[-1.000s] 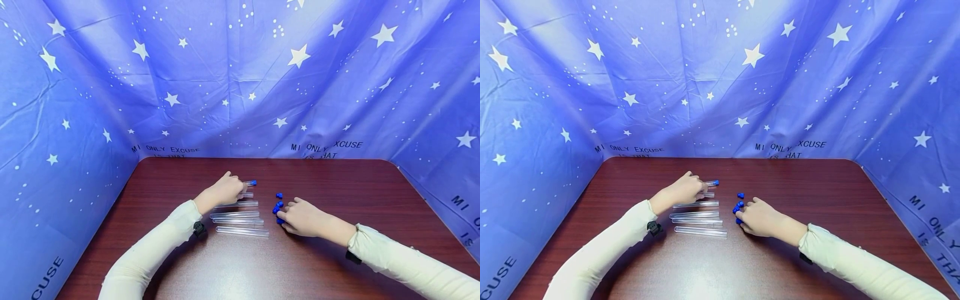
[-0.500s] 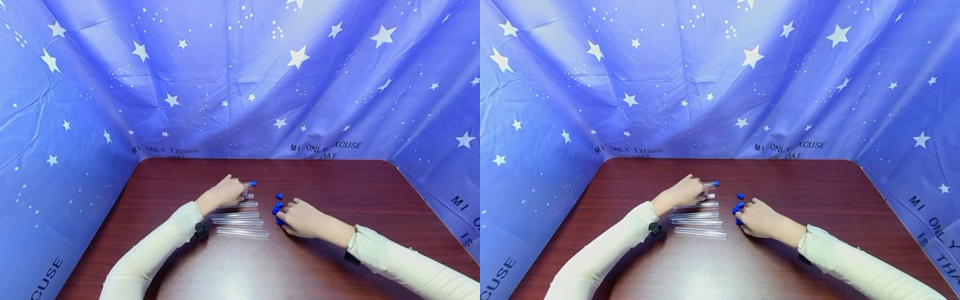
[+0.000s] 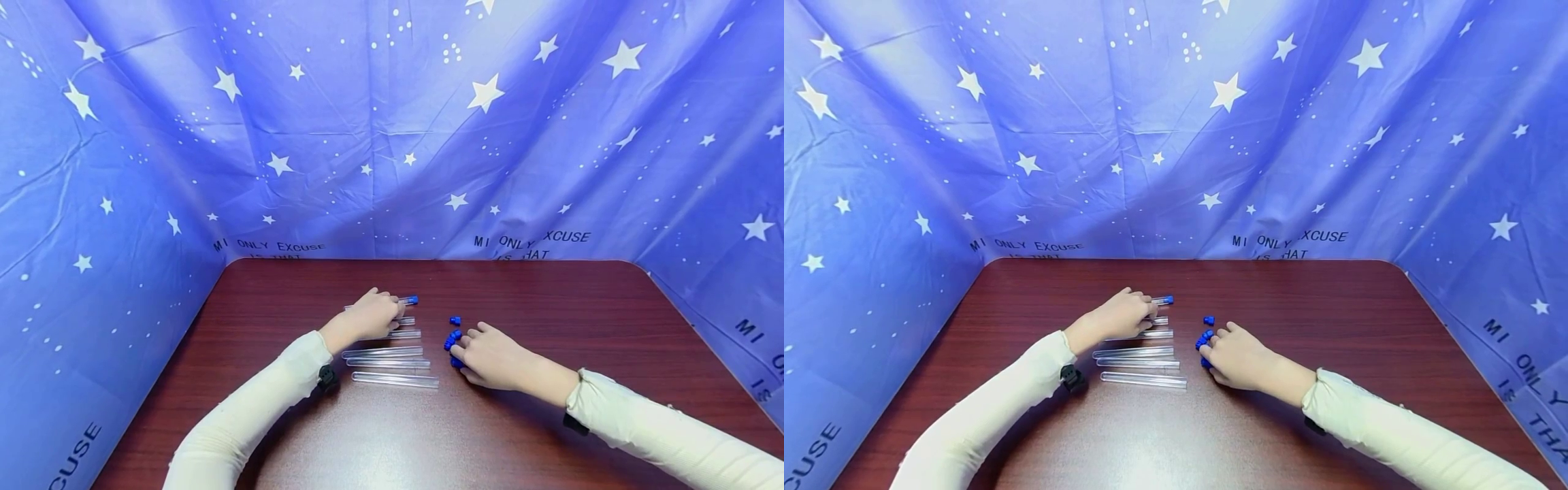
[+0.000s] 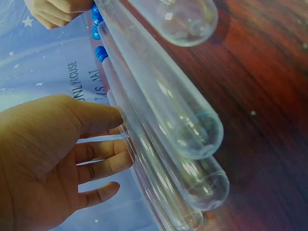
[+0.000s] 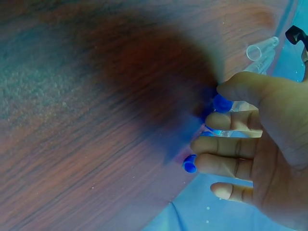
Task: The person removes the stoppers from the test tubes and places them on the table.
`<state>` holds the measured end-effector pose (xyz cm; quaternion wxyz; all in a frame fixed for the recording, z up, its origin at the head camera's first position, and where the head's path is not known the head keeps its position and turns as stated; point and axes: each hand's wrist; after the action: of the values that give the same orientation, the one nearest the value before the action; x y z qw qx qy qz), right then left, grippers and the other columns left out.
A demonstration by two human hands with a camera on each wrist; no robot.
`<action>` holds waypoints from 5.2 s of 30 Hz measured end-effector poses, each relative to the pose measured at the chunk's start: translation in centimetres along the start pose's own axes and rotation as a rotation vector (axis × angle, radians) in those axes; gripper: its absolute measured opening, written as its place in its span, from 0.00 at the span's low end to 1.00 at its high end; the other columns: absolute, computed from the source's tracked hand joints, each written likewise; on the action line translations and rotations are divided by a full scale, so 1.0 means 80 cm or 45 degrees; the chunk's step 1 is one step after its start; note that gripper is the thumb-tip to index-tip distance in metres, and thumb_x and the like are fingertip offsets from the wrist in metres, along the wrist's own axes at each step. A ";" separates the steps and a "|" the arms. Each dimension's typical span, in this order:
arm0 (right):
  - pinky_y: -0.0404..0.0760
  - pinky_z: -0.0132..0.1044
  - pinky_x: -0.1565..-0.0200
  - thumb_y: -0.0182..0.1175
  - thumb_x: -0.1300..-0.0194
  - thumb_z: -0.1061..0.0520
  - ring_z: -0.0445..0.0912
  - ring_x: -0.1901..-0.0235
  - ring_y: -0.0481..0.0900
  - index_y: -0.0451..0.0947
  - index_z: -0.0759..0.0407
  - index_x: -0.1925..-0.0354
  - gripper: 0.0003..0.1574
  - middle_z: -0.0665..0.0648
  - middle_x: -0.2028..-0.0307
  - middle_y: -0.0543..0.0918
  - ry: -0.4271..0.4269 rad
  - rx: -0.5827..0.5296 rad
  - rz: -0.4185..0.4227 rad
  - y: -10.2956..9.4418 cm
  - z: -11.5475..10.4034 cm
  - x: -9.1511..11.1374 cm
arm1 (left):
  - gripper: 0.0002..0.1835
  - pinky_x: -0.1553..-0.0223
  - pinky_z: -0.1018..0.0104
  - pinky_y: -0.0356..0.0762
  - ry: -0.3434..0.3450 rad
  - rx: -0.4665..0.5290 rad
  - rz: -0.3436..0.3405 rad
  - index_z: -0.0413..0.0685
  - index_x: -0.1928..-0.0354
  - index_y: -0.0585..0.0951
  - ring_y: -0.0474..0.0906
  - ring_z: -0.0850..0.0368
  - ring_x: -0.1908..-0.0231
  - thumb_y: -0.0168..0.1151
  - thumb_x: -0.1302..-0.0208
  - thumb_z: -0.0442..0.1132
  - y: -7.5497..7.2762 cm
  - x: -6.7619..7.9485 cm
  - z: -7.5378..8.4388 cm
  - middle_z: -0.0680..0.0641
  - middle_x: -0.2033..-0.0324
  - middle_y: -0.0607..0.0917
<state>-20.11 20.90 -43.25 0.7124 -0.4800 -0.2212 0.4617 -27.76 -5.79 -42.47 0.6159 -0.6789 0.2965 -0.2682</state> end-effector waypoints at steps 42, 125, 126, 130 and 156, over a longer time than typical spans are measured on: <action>0.70 0.41 0.64 0.75 0.51 0.42 0.48 0.68 0.77 0.74 0.54 0.58 0.29 0.52 0.67 0.79 0.052 0.013 0.073 -0.003 -0.002 -0.003 | 0.11 0.50 0.55 0.75 -0.009 0.050 0.048 0.56 0.50 0.81 0.80 0.53 0.53 0.64 0.30 0.49 0.006 0.001 -0.001 0.53 0.55 0.86; 0.74 0.43 0.63 0.69 0.44 0.54 0.46 0.66 0.77 0.78 0.53 0.61 0.13 0.52 0.66 0.78 0.468 -0.657 -0.337 0.028 0.087 -0.160 | 0.12 0.43 0.45 0.69 -0.255 0.123 0.033 0.51 0.61 0.81 0.81 0.46 0.52 0.72 0.39 0.47 -0.012 -0.012 -0.039 0.48 0.59 0.86; 0.74 0.43 0.62 0.69 0.44 0.54 0.46 0.65 0.76 0.78 0.53 0.61 0.12 0.52 0.66 0.78 0.472 -0.661 -0.352 0.030 0.087 -0.161 | 0.11 0.41 0.43 0.70 -0.257 0.131 0.025 0.51 0.61 0.81 0.81 0.46 0.52 0.72 0.39 0.47 -0.011 -0.013 -0.040 0.48 0.59 0.86; 0.75 0.44 0.62 0.69 0.44 0.55 0.47 0.66 0.76 0.77 0.53 0.63 0.11 0.52 0.67 0.77 0.472 -0.687 -0.383 0.036 0.087 -0.163 | 0.10 0.36 0.37 0.69 -0.268 0.152 -0.010 0.50 0.62 0.81 0.81 0.44 0.50 0.72 0.38 0.46 -0.007 -0.013 -0.041 0.47 0.59 0.86; 0.70 0.39 0.64 0.68 0.41 0.57 0.44 0.68 0.72 0.77 0.51 0.66 0.07 0.51 0.68 0.76 0.480 -0.646 -0.398 0.044 0.079 -0.164 | 0.06 0.47 0.48 0.73 -0.270 0.132 -0.041 0.53 0.66 0.80 0.81 0.51 0.59 0.70 0.35 0.42 0.005 -0.019 -0.040 0.51 0.65 0.84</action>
<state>-32.67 12.93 -41.88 0.6608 -0.6788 -0.2643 0.1806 -31.19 -6.86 -42.53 0.6736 -0.6754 0.2045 -0.2198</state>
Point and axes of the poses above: each hand's wrist, its own x-axis away from the middle knuckle, its own y-axis out of the palm, z = x × y
